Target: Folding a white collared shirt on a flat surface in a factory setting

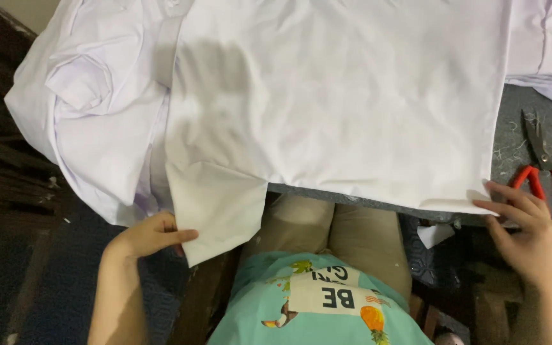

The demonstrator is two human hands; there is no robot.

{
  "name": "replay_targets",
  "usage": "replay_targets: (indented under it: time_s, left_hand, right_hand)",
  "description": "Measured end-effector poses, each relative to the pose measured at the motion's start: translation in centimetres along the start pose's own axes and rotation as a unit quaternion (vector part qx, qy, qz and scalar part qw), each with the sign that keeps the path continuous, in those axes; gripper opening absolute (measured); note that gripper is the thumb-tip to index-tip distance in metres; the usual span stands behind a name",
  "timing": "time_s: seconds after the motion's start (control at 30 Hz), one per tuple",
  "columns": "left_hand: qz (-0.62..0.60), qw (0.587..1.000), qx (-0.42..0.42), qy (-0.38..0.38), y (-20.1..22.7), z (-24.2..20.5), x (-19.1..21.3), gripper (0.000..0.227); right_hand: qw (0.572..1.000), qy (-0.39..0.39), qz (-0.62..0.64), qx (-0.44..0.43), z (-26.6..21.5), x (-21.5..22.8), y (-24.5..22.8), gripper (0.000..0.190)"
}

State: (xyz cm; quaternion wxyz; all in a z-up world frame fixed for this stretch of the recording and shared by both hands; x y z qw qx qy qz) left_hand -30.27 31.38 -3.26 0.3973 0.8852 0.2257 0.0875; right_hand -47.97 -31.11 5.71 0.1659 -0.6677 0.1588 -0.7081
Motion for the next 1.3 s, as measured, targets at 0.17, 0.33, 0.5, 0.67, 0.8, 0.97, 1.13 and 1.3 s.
replay_targets:
  time_s: [0.17, 0.33, 0.5, 0.67, 0.8, 0.97, 1.13, 1.3]
  left_hand:
    - [-0.039, 0.989, -0.072, 0.123, 4.4, -0.2, 6.6, 0.028]
    - [-0.111, 0.955, -0.231, 0.147, 22.8, 2.2, 8.8, 0.039]
    - [-0.114, 0.937, -0.28, 0.174, 29.7, 7.0, 11.9, 0.082]
    - [0.153, 0.84, -0.295, 0.43, 24.7, 5.8, 16.0, 0.039]
    - [0.26, 0.783, -0.253, 0.505, 18.2, 1.7, 15.4, 0.042]
    - [0.341, 0.797, -0.241, 0.437, 14.6, 0.9, 13.7, 0.031]
    - [0.327, 0.79, -0.297, 0.425, 16.6, 0.0, 12.3, 0.037]
    - [0.402, 0.76, -0.328, 0.392, 19.2, 0.1, 10.4, 0.017]
  right_hand:
    - [0.982, 0.054, 0.18, -0.026, 2.9, 1.3, -0.2, 0.02]
    - [0.946, 0.141, 0.25, -0.148, 7.3, -0.6, 8.5, 0.015]
    - [0.917, 0.212, 0.296, -0.161, 13.2, 0.4, 8.3, 0.018]
    - [0.938, 0.122, 0.256, -0.2, 12.8, 1.3, 4.9, 0.021]
    - [0.945, 0.096, 0.218, -0.224, 10.2, 0.9, 6.1, 0.022]
    - [0.93, 0.02, 0.218, -0.294, 9.2, 1.1, 3.6, 0.026]
    - [0.911, 0.059, 0.317, -0.255, 8.9, -0.5, 6.5, 0.012]
    - [0.879, 0.116, 0.411, -0.212, 7.9, -1.4, 9.0, 0.016]
Point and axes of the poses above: each hand's wrist, its own z-axis towards the middle knuckle, its own x-axis out of the back of the hand, y = z × x, the point moved 7 cm from there along z, towards the middle knuckle, and after that the axes turned 14 degrees about -y, right-handed, at the moved point
